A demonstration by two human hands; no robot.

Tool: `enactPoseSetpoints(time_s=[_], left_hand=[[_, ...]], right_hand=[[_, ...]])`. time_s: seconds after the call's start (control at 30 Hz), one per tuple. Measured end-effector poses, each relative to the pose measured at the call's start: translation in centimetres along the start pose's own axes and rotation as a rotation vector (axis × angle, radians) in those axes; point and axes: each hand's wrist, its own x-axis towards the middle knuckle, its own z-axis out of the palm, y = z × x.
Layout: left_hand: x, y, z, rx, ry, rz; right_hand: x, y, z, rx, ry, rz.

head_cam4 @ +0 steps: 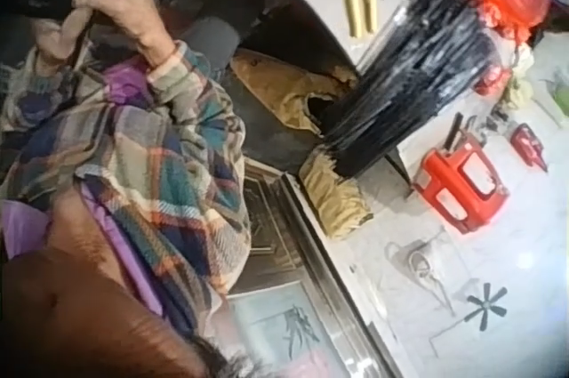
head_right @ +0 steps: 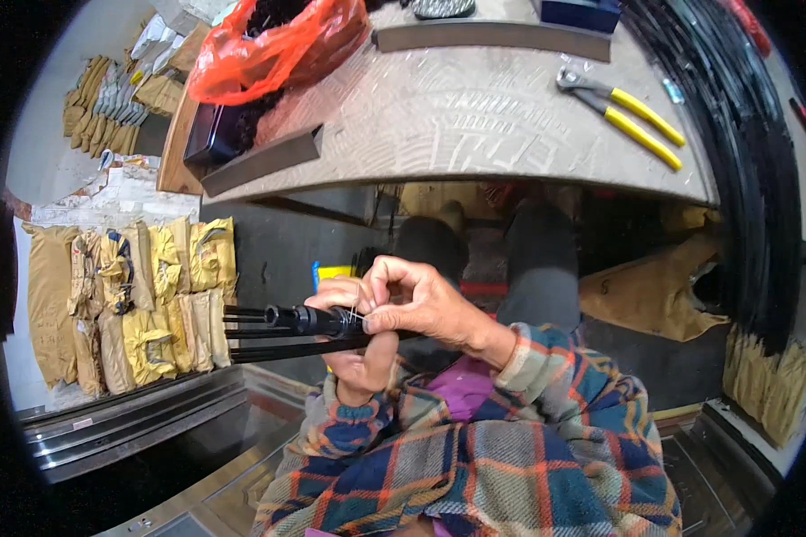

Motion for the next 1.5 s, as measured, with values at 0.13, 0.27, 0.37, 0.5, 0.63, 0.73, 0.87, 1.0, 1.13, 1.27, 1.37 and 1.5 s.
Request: enactPoseSetpoints(time_s=[0.13, 0.27, 0.37, 0.5, 0.63, 0.73, 0.87, 1.0, 1.13, 1.27, 1.37, 1.5], left_hand=[[0.1, 0.2, -0.4, 0.100, -0.059, -0.193], [1.7, -0.6, 0.8, -0.105, 0.004, -0.247], [1.9, -1.2, 1.0, -0.061, -0.142, -0.342], [3.1, -1.0, 1.6, 0.165, -0.427, -0.234], [3.7, -1.4, 1.6, -0.141, -0.377, -0.366], [3.2, -1.2, 1.2, -0.187, -0.323, -0.362], [2.7, -1.6, 0.3, -0.157, -0.347, -0.393], [2.4, -1.6, 0.4, -0.161, -0.399, -0.229], [2.0, -1.7, 0.2, -0.219, -0.415, -0.199], [1.9, -1.6, 0.0, -0.188, -0.432, -0.181], [1.5, -1.8, -0.1, -0.176, -0.403, -0.136], [1.2, -1.1, 0.4, -0.153, -0.320, -0.103]], right_hand=[[0.0, -1.3, -2.3, -0.177, -0.158, 0.023], [-2.3, -11.9, -5.8, -1.483, 0.213, -0.447], [-3.8, -17.9, -10.3, -2.066, 0.857, -0.293], [-4.7, -19.8, -11.9, -2.276, 0.668, -0.261], [-4.6, -19.7, -11.5, -2.250, 0.816, -0.257], [-4.6, -18.4, -8.9, -1.620, 0.568, -0.484], [-4.5, -14.2, -2.7, -1.880, 0.112, -0.370], [-5.4, -13.2, -1.3, -2.643, 0.101, -0.501], [-5.5, -13.0, -1.3, -2.837, 0.071, -0.833], [-6.0, -12.0, -1.1, -2.866, 0.084, -0.933], [-6.4, -9.2, -2.3, -2.698, 0.307, -1.018], [-7.6, -5.8, -2.1, -2.605, 0.509, -0.896]])
